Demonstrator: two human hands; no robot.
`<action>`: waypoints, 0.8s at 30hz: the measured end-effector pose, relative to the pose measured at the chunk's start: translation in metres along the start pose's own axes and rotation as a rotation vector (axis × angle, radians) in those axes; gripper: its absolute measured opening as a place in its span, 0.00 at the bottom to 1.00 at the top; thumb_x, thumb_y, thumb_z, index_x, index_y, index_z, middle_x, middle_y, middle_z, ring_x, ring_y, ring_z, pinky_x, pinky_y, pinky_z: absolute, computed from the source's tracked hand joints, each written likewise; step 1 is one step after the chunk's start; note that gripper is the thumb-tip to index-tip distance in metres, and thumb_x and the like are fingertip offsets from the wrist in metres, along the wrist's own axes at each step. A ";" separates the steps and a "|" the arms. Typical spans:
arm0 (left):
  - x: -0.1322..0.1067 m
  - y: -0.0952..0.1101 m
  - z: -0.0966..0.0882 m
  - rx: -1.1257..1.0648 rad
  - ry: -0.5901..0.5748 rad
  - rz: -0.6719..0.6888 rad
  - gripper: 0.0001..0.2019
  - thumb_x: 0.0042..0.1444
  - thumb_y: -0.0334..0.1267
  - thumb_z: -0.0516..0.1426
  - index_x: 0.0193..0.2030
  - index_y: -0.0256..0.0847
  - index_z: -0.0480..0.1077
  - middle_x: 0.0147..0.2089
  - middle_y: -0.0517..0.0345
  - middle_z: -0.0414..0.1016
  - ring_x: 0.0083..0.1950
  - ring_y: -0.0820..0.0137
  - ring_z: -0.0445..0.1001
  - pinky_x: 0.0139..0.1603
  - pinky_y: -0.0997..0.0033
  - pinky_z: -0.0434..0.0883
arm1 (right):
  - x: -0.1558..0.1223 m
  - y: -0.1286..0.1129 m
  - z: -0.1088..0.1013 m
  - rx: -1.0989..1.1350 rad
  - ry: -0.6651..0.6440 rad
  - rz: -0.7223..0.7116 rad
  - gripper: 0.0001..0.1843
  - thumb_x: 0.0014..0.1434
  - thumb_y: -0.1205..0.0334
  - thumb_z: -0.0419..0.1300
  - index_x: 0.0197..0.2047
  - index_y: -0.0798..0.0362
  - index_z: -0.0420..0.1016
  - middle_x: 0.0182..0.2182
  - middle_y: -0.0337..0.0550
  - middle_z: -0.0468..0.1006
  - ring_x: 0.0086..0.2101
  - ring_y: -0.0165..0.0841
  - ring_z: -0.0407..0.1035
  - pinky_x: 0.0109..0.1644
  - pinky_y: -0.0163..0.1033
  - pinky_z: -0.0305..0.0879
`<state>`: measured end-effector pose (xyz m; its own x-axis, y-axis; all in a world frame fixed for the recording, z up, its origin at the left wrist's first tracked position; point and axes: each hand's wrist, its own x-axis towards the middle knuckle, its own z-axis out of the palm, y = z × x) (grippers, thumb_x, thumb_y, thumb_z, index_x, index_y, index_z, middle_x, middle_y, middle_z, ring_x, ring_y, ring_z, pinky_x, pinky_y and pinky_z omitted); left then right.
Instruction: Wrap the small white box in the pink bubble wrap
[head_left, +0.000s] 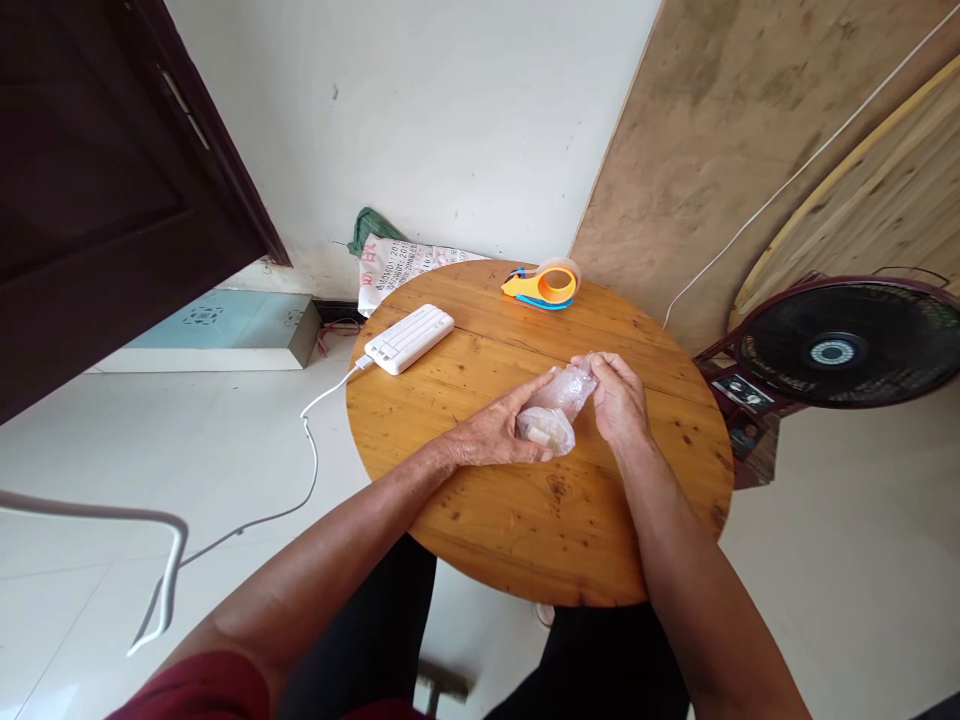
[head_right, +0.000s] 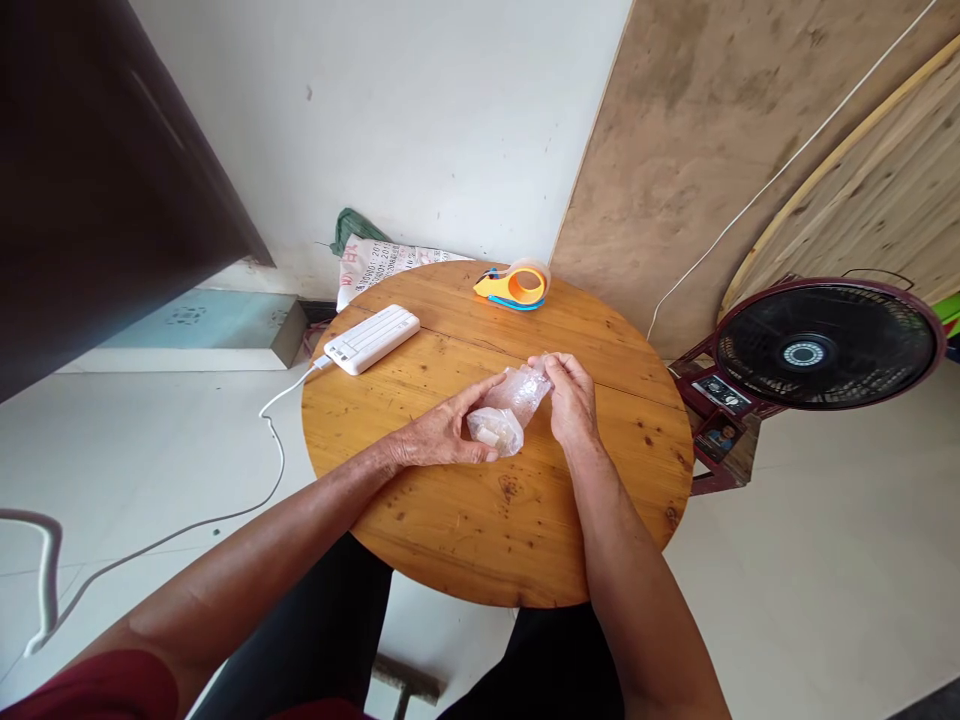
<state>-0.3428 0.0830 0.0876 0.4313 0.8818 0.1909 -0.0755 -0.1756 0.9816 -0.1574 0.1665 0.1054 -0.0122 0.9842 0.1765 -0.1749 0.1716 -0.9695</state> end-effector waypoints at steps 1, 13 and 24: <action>0.000 0.001 -0.001 0.019 0.002 -0.024 0.52 0.46 0.39 0.69 0.75 0.47 0.46 0.71 0.49 0.58 0.67 0.55 0.64 0.63 0.58 0.66 | 0.002 0.001 -0.001 0.020 0.021 0.006 0.13 0.49 0.52 0.68 0.29 0.51 0.72 0.30 0.39 0.81 0.33 0.32 0.74 0.41 0.38 0.69; -0.001 0.009 -0.004 0.190 0.009 -0.054 0.27 0.48 0.42 0.67 0.55 0.38 0.72 0.57 0.48 0.71 0.56 0.60 0.71 0.57 0.62 0.69 | 0.024 0.003 -0.019 0.203 0.199 0.032 0.12 0.47 0.60 0.71 0.26 0.52 0.70 0.27 0.33 0.75 0.35 0.28 0.75 0.47 0.36 0.71; 0.002 0.003 -0.006 -0.029 0.131 -0.229 0.36 0.50 0.41 0.65 0.65 0.30 0.65 0.55 0.42 0.75 0.56 0.55 0.73 0.57 0.58 0.69 | 0.011 -0.008 -0.018 -0.038 -0.136 0.381 0.29 0.49 0.37 0.65 0.48 0.46 0.70 0.38 0.41 0.80 0.36 0.36 0.75 0.35 0.38 0.69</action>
<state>-0.3474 0.0872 0.0906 0.3205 0.9465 -0.0389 -0.0155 0.0462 0.9988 -0.1381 0.1773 0.1118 -0.1995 0.9636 -0.1783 -0.0960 -0.2003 -0.9750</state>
